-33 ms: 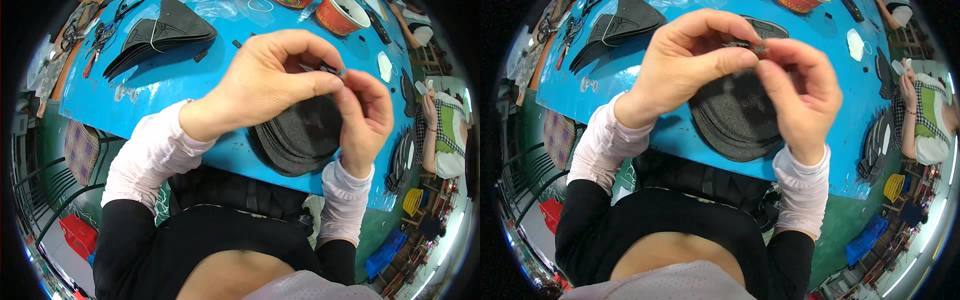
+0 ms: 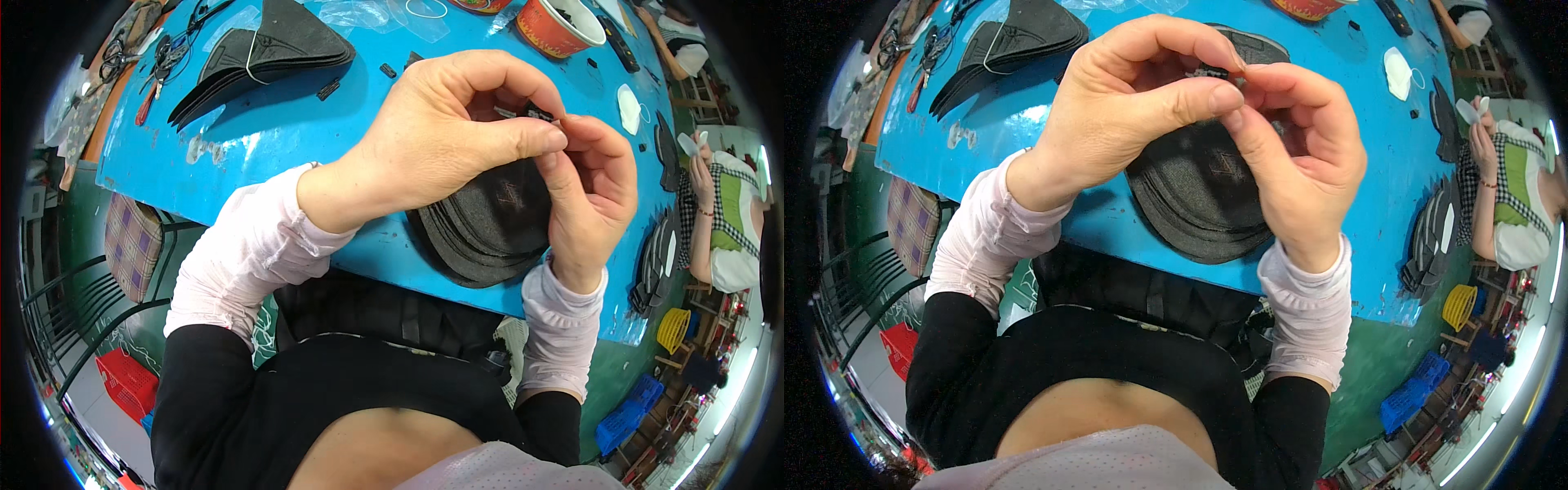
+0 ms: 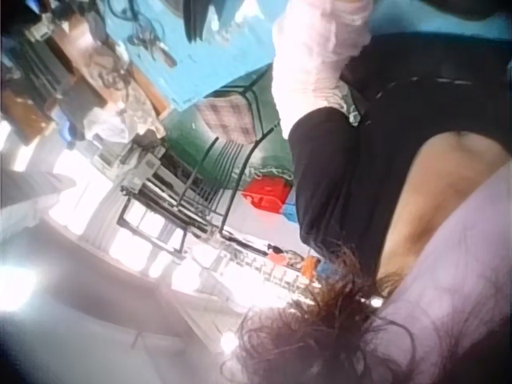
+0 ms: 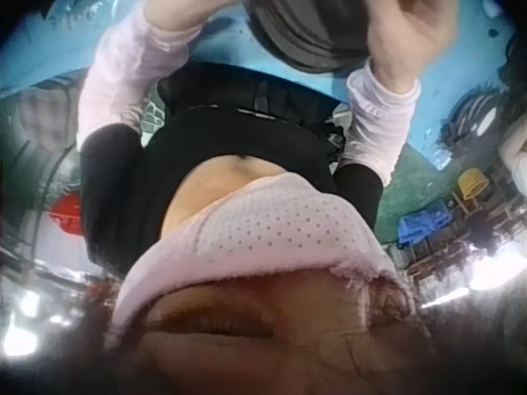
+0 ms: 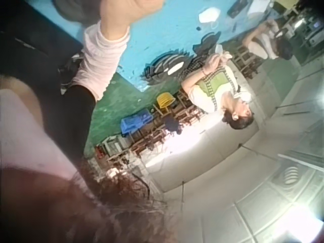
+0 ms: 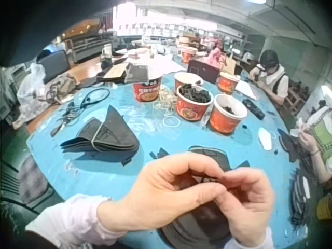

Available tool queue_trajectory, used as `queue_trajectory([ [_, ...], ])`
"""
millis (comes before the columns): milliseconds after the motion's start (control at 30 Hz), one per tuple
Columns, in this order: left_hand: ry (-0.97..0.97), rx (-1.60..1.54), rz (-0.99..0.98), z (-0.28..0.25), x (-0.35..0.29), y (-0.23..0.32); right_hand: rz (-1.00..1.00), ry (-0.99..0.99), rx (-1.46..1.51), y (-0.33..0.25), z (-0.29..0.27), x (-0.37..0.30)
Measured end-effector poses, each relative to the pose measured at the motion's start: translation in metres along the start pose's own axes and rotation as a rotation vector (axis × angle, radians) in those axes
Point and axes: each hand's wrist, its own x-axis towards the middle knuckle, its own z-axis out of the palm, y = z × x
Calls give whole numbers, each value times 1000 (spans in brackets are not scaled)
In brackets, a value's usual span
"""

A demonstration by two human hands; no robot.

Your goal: The person hand-stitches decorative or structural component pieces onto pre-cut black shoe uppers using a needle and thread.

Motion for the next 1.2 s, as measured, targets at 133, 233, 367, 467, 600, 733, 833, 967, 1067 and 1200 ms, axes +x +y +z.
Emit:
queue_trajectory([
  [133,-63,197,6,-2,-4,2,104,-3,73,-1,-3,-6],
  [233,12,156,42,5,-3,-2,232,6,272,-5,-5,-4],
  [367,-32,129,16,1,-2,0,402,2,471,-2,-9,-2],
  [467,-21,114,76,0,-1,-2,544,3,564,-5,-13,1],
  [600,-6,453,122,-16,5,11,431,-126,657,-1,-29,10],
  [733,-156,1006,305,-32,8,13,146,-12,-422,6,-25,5],
  [833,-226,1126,326,-30,3,14,92,-43,-611,11,-20,4],
  [967,-271,1264,301,-30,0,8,34,-110,-740,15,-18,7],
  [1067,-263,1258,323,-29,-1,5,-23,-153,-796,14,-18,8],
  [1200,-251,1249,309,-28,-2,7,-115,-235,-885,12,-16,12],
])
